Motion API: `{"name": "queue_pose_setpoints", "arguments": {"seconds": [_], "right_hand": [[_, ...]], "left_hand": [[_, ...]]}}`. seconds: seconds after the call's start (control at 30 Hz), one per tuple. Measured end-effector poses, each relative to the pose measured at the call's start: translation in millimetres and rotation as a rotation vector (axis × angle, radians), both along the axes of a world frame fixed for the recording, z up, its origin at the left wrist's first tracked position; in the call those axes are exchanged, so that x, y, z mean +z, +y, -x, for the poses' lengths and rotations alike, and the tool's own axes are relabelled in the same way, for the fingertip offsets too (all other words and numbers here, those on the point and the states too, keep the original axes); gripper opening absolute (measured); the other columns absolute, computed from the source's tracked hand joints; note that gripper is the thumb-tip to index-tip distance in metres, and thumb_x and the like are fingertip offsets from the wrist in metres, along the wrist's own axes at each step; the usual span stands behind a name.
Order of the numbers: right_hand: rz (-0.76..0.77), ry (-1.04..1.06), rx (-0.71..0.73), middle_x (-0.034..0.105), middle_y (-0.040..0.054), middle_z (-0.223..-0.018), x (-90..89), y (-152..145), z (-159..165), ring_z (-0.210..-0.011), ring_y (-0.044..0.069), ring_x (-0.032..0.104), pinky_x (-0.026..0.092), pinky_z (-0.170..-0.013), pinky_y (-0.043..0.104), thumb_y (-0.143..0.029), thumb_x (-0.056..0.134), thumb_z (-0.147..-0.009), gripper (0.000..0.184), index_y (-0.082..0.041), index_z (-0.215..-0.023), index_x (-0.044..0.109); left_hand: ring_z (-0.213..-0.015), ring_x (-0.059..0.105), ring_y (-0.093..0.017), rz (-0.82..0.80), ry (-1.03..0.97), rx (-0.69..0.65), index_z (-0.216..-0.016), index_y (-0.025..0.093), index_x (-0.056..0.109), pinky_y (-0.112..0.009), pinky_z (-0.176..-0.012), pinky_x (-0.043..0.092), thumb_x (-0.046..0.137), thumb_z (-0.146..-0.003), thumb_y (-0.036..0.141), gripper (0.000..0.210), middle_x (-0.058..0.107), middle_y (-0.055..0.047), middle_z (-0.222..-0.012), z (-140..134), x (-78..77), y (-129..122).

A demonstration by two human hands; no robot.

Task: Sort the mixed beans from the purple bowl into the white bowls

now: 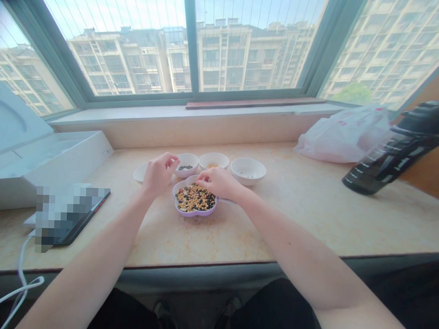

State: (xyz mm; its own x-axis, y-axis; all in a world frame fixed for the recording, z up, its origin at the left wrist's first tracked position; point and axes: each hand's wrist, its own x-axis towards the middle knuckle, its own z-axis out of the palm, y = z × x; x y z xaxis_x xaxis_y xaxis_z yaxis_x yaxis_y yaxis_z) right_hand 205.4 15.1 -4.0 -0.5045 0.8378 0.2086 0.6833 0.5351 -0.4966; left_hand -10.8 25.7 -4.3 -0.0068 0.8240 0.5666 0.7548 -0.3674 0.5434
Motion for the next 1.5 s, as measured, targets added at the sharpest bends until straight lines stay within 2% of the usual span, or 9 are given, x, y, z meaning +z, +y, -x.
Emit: {"name": "queue_pose_setpoints", "arguments": {"seconds": [0.1, 0.23, 0.37, 0.5, 0.57, 0.83, 1.1, 1.27, 1.5], "right_hand": [[-0.005, -0.005, 0.009, 0.078, 0.0047, -0.089, 0.0, 0, 1, -0.081, 0.018, 0.068, 0.046, -0.071, 0.030, -0.027, 0.061, -0.092, 0.020, -0.019, -0.094, 0.079], [-0.004, -0.015, 0.024, 0.078, 0.0034, -0.087, -0.5, 2, 1, -0.079, 0.017, 0.067, 0.045, -0.071, 0.029, -0.023, 0.063, -0.089, 0.018, -0.020, -0.094, 0.080], [-0.018, -0.053, 0.060, 0.078, 0.0045, -0.093, -3.0, 4, 0, -0.081, 0.017, 0.067, 0.045, -0.072, 0.028, -0.022, 0.063, -0.088, 0.018, -0.020, -0.093, 0.080], [-0.063, -0.135, 0.092, 0.077, 0.0060, -0.091, -5.8, 6, 0, -0.079, 0.018, 0.066, 0.044, -0.069, 0.028, -0.020, 0.061, -0.089, 0.019, -0.019, -0.089, 0.080], [-0.099, -0.172, 0.111, 0.076, 0.0065, -0.090, -6.7, 6, 1, -0.078, 0.018, 0.065, 0.043, -0.069, 0.029, -0.020, 0.061, -0.089, 0.018, -0.019, -0.087, 0.079], [-0.160, -0.226, 0.185, 0.076, 0.0087, -0.099, -6.5, 2, 9, -0.091, 0.024, 0.069, 0.048, -0.083, 0.035, -0.016, 0.058, -0.090, 0.023, -0.020, -0.088, 0.080], [-0.128, -0.292, 0.196, 0.077, 0.0088, -0.103, -6.2, 2, 9, -0.093, 0.026, 0.069, 0.050, -0.084, 0.037, -0.015, 0.058, -0.088, 0.023, -0.020, -0.091, 0.080], [-0.105, -0.271, 0.173, 0.077, 0.0084, -0.101, -7.1, 2, 12, -0.096, 0.027, 0.069, 0.049, -0.089, 0.038, -0.016, 0.061, -0.087, 0.021, -0.024, -0.090, 0.080], [-0.066, -0.127, 0.141, 0.078, 0.0068, -0.097, -14.6, 6, 15, -0.094, 0.029, 0.070, 0.048, -0.090, 0.041, -0.014, 0.067, -0.082, 0.018, -0.027, -0.081, 0.079]], "left_hand": [[-0.086, 0.067, -0.023, 0.015, 0.205, 0.063, -0.096, 0.019, 0.072, -0.034, -0.082, 0.046, 0.054, -0.096, 0.029, 0.020, 0.074, -0.007, -0.090, 0, 0.0, 3], [-0.099, 0.068, -0.025, 0.020, 0.325, 0.096, -0.100, 0.019, 0.073, -0.036, -0.090, 0.046, 0.051, -0.098, 0.028, 0.025, 0.076, -0.009, -0.104, 0, -0.4, 11], [-0.105, 0.068, -0.026, 0.061, 0.439, 0.076, -0.104, 0.020, 0.075, -0.039, -0.096, 0.046, 0.047, -0.098, 0.027, 0.029, 0.076, -0.010, -0.108, 1, -3.7, 19], [-0.112, 0.066, -0.027, 0.095, 0.475, 0.049, -0.123, 0.020, 0.070, -0.040, -0.098, 0.046, 0.047, -0.097, 0.024, 0.036, 0.073, -0.010, -0.121, 3, -5.4, 21], [-0.112, 0.066, -0.027, 0.098, 0.445, 0.047, -0.127, 0.020, 0.069, -0.039, -0.099, 0.046, 0.047, -0.096, 0.025, 0.037, 0.072, -0.009, -0.124, 4, -4.8, 19], [-0.098, 0.069, -0.026, 0.120, 0.299, 0.004, -0.119, 0.020, 0.071, -0.037, -0.091, 0.050, 0.050, -0.092, 0.022, 0.035, 0.075, -0.010, -0.108, 4, -3.3, 10], [-0.077, 0.067, -0.022, 0.157, 0.140, -0.048, -0.111, 0.020, 0.075, -0.032, -0.078, 0.050, 0.055, -0.089, 0.021, 0.030, 0.073, -0.006, -0.080, -5, -3.1, -6], [-0.075, 0.067, -0.022, 0.166, 0.122, -0.032, -0.109, 0.022, 0.075, -0.032, -0.076, 0.048, 0.057, -0.089, 0.021, 0.027, 0.073, -0.005, -0.077, -10, -1.6, -11], [-0.078, 0.067, -0.025, 0.206, 0.160, -0.046, -0.105, 0.024, 0.076, -0.031, -0.071, 0.047, 0.061, -0.090, 0.026, 0.022, 0.073, -0.005, -0.076, -13, -0.1, -15]]}}
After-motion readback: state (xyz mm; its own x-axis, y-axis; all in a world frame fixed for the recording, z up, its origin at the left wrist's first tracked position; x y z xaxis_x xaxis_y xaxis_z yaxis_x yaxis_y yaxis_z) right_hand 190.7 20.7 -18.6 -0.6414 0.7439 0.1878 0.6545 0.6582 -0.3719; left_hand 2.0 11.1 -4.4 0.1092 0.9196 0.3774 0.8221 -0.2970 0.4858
